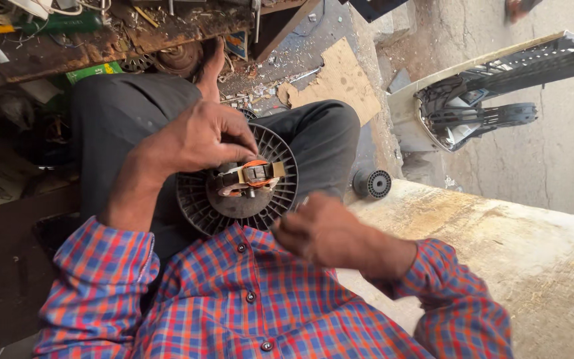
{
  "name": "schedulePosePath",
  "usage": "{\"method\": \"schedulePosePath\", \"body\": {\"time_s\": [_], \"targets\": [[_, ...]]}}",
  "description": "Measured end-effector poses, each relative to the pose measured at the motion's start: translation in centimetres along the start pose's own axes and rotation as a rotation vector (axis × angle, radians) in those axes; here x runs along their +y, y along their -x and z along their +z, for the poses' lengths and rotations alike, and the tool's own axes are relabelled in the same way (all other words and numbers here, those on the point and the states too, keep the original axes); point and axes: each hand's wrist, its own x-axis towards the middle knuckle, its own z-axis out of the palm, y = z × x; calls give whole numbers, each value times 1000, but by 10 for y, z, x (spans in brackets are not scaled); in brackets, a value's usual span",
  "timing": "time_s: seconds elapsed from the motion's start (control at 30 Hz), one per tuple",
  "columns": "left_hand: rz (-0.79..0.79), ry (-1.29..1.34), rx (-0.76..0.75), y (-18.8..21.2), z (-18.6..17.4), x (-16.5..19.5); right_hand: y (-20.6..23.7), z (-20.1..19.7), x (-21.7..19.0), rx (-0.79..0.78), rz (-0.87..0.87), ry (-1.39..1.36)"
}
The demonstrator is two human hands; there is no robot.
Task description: The person sits on the ground with a small electric motor armature and fan housing on their lap. They fit a brush and copper contact assembly onto the armature shaft, press and adjust the components by hand, reposition the assembly repeatedly, and work the parts into place throughout the clip.
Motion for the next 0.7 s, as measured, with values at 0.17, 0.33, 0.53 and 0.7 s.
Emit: {"method": "schedulePosePath", "body": {"time_s": [0.17,0.33,0.53,0.7], "targets": [[218,-73,171,37,13,67,-13,-41,-9,112,-40,-382],[273,-371,139,75,42,79,-35,3,76,267,198,-399],[87,-68,405,66,31,69,-30,69,139,349,532,-600],[-72,-40,108,-5,16,37,-19,-1,112,318,648,-290]]}}
